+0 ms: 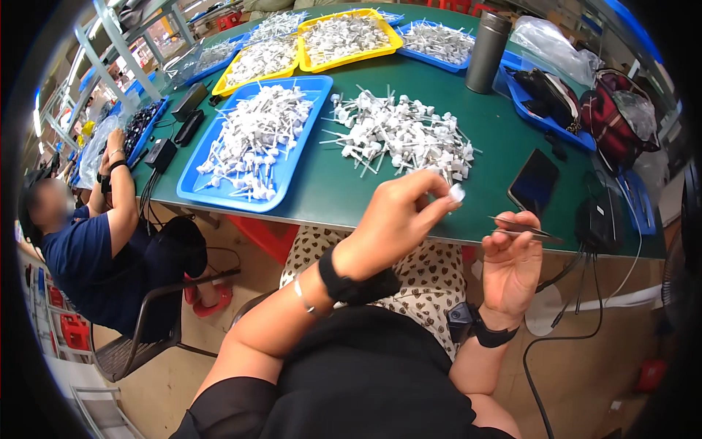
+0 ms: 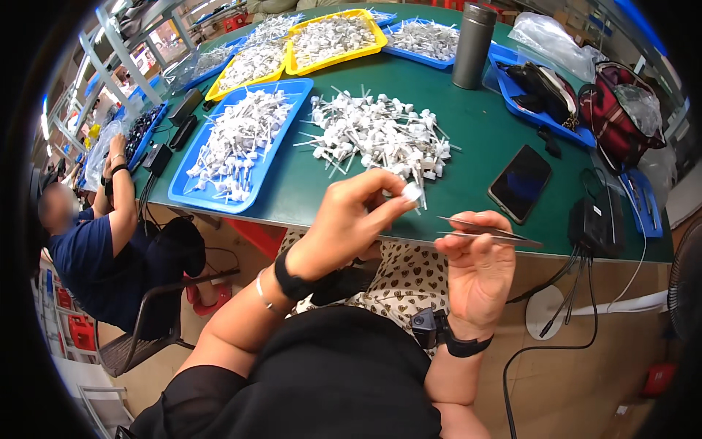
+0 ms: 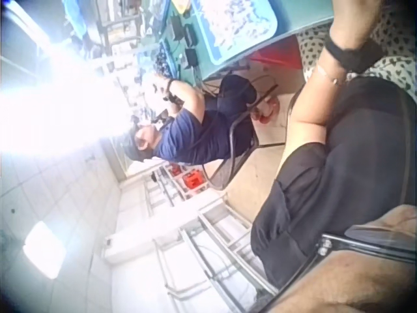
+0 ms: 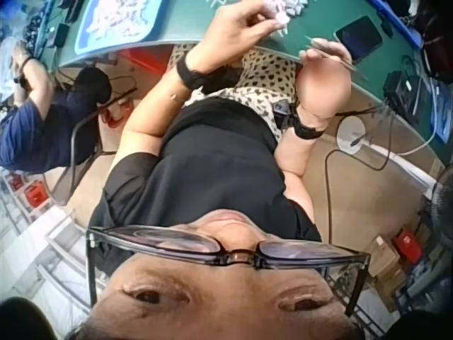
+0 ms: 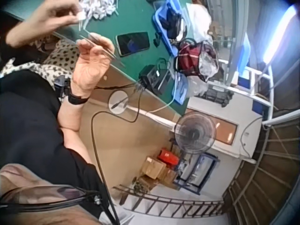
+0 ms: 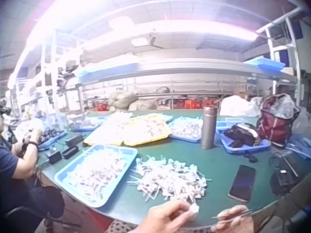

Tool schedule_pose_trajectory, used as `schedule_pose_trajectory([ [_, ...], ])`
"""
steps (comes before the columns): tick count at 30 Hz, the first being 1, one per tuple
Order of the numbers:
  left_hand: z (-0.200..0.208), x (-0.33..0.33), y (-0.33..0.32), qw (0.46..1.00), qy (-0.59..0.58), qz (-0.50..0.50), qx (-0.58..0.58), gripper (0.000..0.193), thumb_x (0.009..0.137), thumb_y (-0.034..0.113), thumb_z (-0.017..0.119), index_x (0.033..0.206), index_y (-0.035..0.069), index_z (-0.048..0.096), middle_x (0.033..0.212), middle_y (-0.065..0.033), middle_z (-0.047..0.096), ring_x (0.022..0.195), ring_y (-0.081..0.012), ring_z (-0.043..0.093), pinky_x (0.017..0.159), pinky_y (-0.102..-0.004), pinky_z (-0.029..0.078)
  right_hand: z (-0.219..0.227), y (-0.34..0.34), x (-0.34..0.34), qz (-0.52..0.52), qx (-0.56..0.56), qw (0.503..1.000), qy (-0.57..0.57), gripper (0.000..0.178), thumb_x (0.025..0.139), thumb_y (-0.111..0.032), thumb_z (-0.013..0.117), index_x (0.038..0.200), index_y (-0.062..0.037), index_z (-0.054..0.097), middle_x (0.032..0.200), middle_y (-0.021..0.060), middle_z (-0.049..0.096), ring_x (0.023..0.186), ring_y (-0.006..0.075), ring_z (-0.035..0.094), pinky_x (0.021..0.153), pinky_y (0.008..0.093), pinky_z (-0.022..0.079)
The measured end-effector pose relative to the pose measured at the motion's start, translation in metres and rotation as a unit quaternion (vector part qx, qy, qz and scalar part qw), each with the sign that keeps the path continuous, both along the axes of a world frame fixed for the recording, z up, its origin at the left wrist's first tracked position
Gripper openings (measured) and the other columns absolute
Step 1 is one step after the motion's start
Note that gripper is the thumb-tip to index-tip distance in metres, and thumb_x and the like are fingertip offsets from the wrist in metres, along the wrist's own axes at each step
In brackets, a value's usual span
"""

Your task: The person uses a metal tool to manipulate small white plastic components, repeatedly picking them up from a pile on the table and placing them into a blue tray. The task involves repetitive handling of individual units in a seated position.

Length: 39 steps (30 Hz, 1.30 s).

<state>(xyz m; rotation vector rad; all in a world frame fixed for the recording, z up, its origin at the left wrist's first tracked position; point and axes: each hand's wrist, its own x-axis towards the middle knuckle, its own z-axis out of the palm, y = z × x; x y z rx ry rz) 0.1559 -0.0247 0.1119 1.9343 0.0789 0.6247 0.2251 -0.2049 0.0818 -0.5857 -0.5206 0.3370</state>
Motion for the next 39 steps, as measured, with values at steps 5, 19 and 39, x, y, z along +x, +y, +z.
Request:
schedule_pose_trajectory([
  [5,-0.015,-0.072,0.013,0.953,0.083,-0.060,-0.285,0.015,0.096,0.007,0.066,0.108,-0.002,0.065,0.090,-0.0040,0.070,0.073,-0.0066,0.064,0.066,-0.0216,0.052,0.001,0.020,-0.024,0.078,-0.067,0.994,-0.043,0.035,0.096,-0.018,0.066,0.120,0.0051,0.054,0.114,0.0218,0.066,0.091,0.0269,0.073,0.082,0.0387,0.063],
  [19,-0.084,-0.145,0.027,0.905,0.079,-0.017,-0.418,0.016,0.095,0.006,0.067,0.110,-0.001,0.069,0.093,-0.0043,0.070,0.075,-0.0078,0.063,0.067,-0.0221,0.052,-0.029,0.068,-0.082,0.171,-0.221,0.960,-0.031,0.020,0.096,-0.002,0.062,0.115,0.0045,0.057,0.110,0.0192,0.068,0.097,0.0248,0.071,0.087,0.0362,0.060],
  [39,-0.093,-0.149,0.021,0.993,0.037,0.026,-0.105,0.014,0.092,0.001,0.065,0.106,0.000,0.067,0.091,-0.0055,0.066,0.074,-0.0104,0.058,0.064,-0.0256,0.047,-0.036,0.071,-0.100,0.022,-0.303,0.932,-0.197,0.011,0.094,0.004,0.065,0.104,0.0052,0.063,0.101,0.0115,0.068,0.090,0.0164,0.069,0.080,0.0265,0.057],
])
